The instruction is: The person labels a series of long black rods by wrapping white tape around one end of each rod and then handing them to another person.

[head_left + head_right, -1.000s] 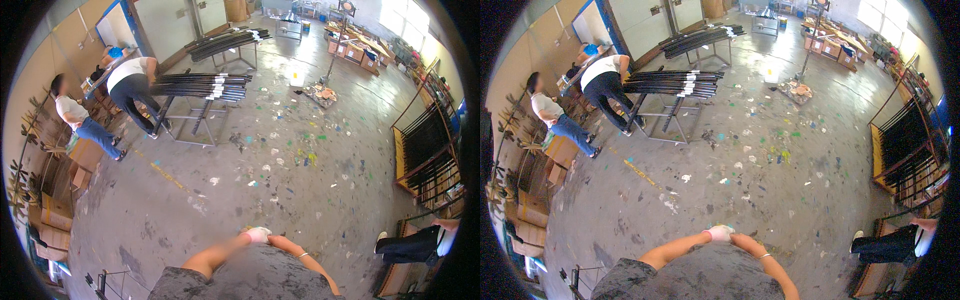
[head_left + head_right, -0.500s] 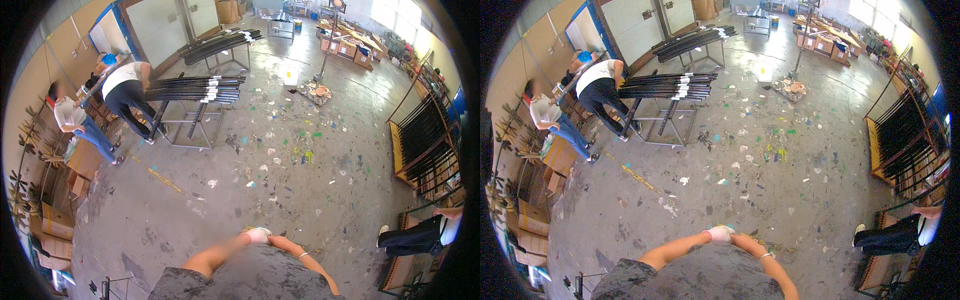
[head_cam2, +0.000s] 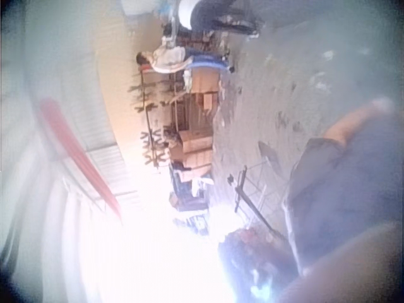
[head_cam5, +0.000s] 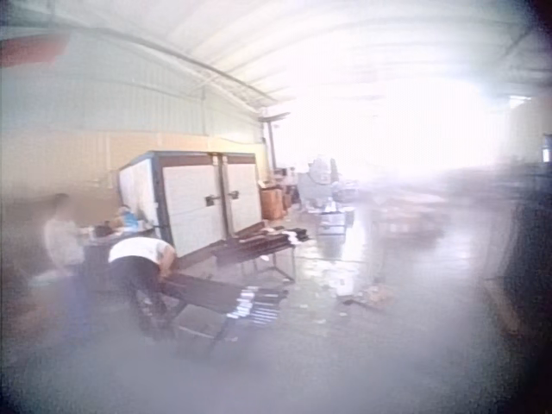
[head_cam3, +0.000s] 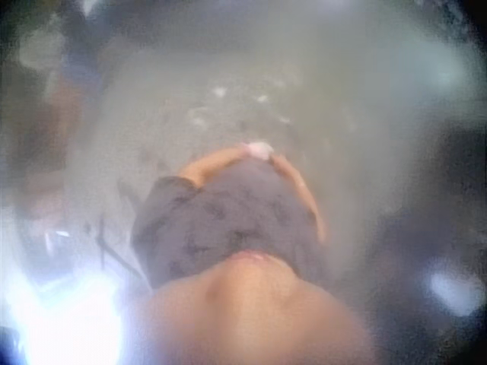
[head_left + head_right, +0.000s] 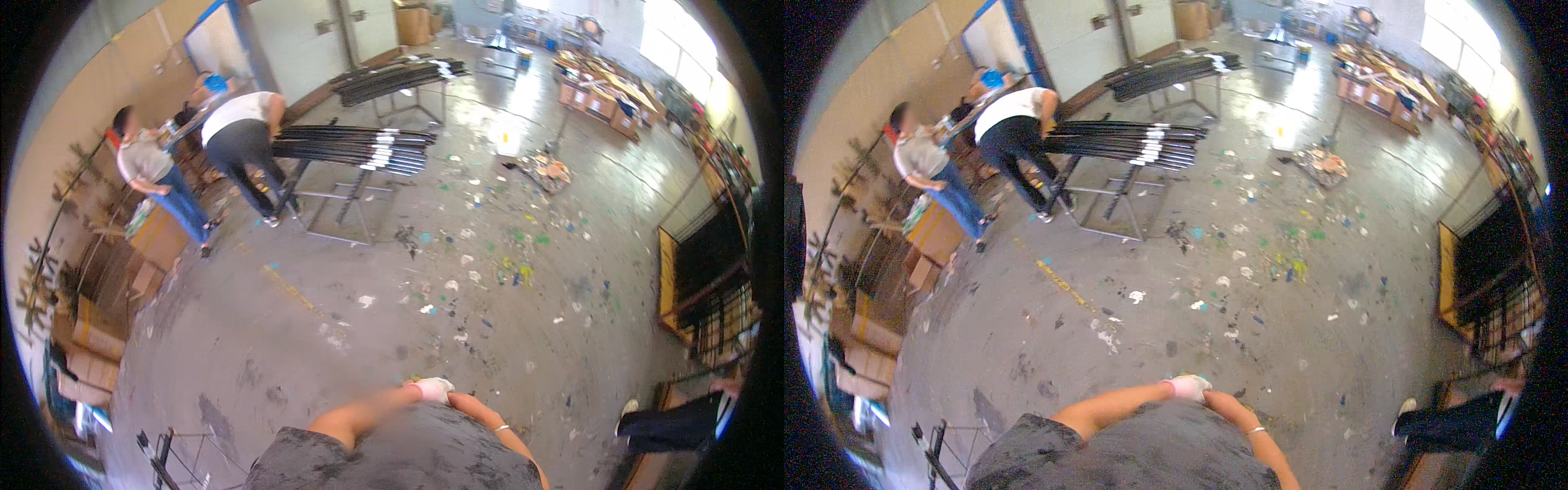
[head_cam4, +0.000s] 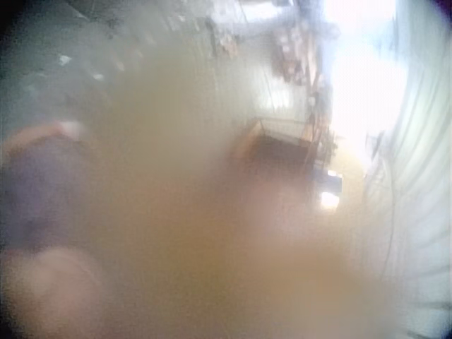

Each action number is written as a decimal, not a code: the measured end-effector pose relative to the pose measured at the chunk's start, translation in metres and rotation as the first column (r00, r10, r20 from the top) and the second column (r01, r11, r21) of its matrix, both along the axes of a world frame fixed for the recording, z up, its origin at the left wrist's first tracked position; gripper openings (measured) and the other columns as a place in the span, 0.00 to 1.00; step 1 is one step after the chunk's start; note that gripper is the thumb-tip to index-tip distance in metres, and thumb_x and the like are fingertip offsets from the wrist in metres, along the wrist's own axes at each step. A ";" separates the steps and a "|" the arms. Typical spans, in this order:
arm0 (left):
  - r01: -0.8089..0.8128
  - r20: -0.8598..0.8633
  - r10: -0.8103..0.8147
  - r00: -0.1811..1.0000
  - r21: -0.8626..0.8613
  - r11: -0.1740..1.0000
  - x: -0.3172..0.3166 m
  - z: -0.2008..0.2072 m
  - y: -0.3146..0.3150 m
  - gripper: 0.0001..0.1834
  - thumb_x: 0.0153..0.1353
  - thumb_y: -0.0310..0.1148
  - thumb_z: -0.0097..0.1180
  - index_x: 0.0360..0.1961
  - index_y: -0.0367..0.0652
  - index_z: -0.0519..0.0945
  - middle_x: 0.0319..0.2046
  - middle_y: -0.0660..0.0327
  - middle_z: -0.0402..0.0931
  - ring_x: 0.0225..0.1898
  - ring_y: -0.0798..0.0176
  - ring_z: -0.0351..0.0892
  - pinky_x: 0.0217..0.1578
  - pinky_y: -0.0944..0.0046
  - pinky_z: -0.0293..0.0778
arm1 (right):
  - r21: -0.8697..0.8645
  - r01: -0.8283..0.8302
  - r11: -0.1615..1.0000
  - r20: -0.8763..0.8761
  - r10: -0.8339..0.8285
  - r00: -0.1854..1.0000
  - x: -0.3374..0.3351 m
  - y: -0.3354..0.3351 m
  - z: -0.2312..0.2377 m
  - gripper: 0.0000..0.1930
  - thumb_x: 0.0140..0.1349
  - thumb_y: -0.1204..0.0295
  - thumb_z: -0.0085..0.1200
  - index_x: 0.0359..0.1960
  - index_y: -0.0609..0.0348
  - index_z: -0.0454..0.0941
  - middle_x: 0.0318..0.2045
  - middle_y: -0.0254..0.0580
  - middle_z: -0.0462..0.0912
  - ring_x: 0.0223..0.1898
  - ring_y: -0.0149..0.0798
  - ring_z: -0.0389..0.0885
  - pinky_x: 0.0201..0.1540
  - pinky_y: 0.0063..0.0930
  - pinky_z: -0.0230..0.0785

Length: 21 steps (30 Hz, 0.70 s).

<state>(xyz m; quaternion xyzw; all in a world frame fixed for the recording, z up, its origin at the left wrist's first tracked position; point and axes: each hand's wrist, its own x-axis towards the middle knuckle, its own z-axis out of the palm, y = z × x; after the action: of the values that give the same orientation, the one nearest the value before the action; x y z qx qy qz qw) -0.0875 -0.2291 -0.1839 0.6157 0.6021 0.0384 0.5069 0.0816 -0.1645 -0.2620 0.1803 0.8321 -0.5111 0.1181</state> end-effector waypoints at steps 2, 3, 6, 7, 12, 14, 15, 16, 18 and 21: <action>0.004 -0.016 -0.003 1.000 0.026 1.000 0.003 -0.031 0.000 0.22 0.48 0.44 0.54 0.41 0.41 0.79 0.42 0.49 0.78 0.47 0.48 0.76 0.47 0.55 0.69 | 0.077 -0.080 0.994 -0.017 0.082 0.996 -0.001 0.002 -0.002 0.11 0.62 0.65 0.40 0.37 0.60 0.70 0.38 0.56 0.78 0.41 0.55 0.77 0.42 0.42 0.67; -0.007 -0.023 0.008 1.000 0.031 0.999 0.002 -0.035 -0.001 0.22 0.48 0.44 0.54 0.41 0.41 0.79 0.42 0.49 0.78 0.47 0.48 0.75 0.47 0.54 0.69 | 0.092 -0.112 0.989 -0.002 0.112 0.994 -0.001 0.003 -0.003 0.11 0.62 0.65 0.39 0.38 0.60 0.70 0.38 0.55 0.79 0.41 0.55 0.77 0.42 0.41 0.68; -0.043 0.002 0.043 0.999 0.034 0.998 -0.002 -0.042 -0.003 0.23 0.46 0.43 0.56 0.43 0.42 0.78 0.44 0.49 0.77 0.48 0.48 0.75 0.47 0.54 0.69 | 0.118 -0.189 0.975 0.067 0.182 0.981 -0.007 0.007 0.004 0.12 0.63 0.65 0.39 0.38 0.60 0.71 0.40 0.55 0.78 0.40 0.53 0.77 0.42 0.40 0.68; -0.069 0.000 0.069 0.998 0.034 0.997 -0.002 -0.044 -0.004 0.24 0.46 0.42 0.56 0.44 0.42 0.78 0.44 0.49 0.77 0.48 0.47 0.75 0.47 0.54 0.69 | 0.123 -0.211 0.970 0.094 0.200 0.975 -0.010 0.009 0.006 0.12 0.63 0.65 0.38 0.39 0.60 0.71 0.41 0.55 0.78 0.40 0.53 0.77 0.42 0.40 0.68; -0.158 0.026 0.157 0.987 0.030 0.987 -0.003 -0.022 -0.003 0.21 0.43 0.39 0.59 0.40 0.41 0.80 0.40 0.50 0.79 0.45 0.48 0.77 0.44 0.55 0.71 | 0.005 -0.112 0.994 0.044 0.112 0.993 -0.009 0.015 -0.004 0.14 0.64 0.65 0.38 0.38 0.61 0.72 0.42 0.55 0.78 0.40 0.48 0.77 0.43 0.38 0.67; -0.128 -0.011 0.128 0.992 0.032 0.991 -0.003 -0.029 0.000 0.21 0.43 0.40 0.59 0.39 0.41 0.80 0.40 0.50 0.79 0.45 0.48 0.77 0.44 0.55 0.72 | -0.036 -0.109 0.993 0.101 0.112 0.988 -0.012 0.017 0.002 0.15 0.64 0.64 0.37 0.39 0.62 0.72 0.42 0.55 0.79 0.40 0.47 0.77 0.44 0.36 0.66; -0.113 -0.030 0.114 0.993 0.032 0.993 -0.004 -0.033 0.001 0.21 0.43 0.41 0.59 0.38 0.42 0.81 0.39 0.50 0.79 0.45 0.48 0.77 0.43 0.55 0.72 | -0.018 -0.127 0.992 0.147 0.128 0.981 -0.014 0.018 0.004 0.16 0.64 0.63 0.37 0.40 0.63 0.73 0.41 0.54 0.79 0.41 0.46 0.77 0.45 0.36 0.65; -0.113 -0.030 0.114 0.993 0.044 0.993 -0.005 -0.036 0.000 0.21 0.42 0.41 0.60 0.38 0.42 0.81 0.39 0.50 0.79 0.44 0.48 0.77 0.43 0.55 0.72 | 0.000 -0.145 0.989 0.191 0.143 0.971 -0.016 0.019 0.007 0.17 0.64 0.63 0.37 0.41 0.64 0.73 0.41 0.53 0.80 0.41 0.45 0.77 0.45 0.35 0.65; -0.106 -0.029 0.109 0.994 0.068 0.992 -0.006 -0.037 0.001 0.20 0.42 0.41 0.60 0.37 0.43 0.81 0.39 0.50 0.79 0.44 0.48 0.77 0.43 0.55 0.72 | -0.138 0.012 0.990 0.227 0.020 0.974 -0.019 0.016 0.019 0.19 0.64 0.61 0.38 0.42 0.66 0.73 0.40 0.51 0.80 0.40 0.42 0.76 0.45 0.34 0.65; -0.132 -0.017 0.133 0.991 0.071 0.989 -0.006 -0.034 0.002 0.21 0.41 0.42 0.61 0.37 0.44 0.82 0.39 0.50 0.79 0.44 0.48 0.78 0.43 0.54 0.72 | -0.249 0.127 0.960 0.255 -0.062 0.965 -0.023 0.014 0.040 0.22 0.63 0.59 0.38 0.43 0.69 0.73 0.39 0.48 0.80 0.40 0.39 0.75 0.45 0.32 0.64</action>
<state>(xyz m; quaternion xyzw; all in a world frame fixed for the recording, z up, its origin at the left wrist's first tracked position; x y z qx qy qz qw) -0.0940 -0.2272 -0.2177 0.5921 0.6455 0.0863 0.4747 0.0586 -0.1505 -0.2223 0.2644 0.7264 -0.5958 0.2180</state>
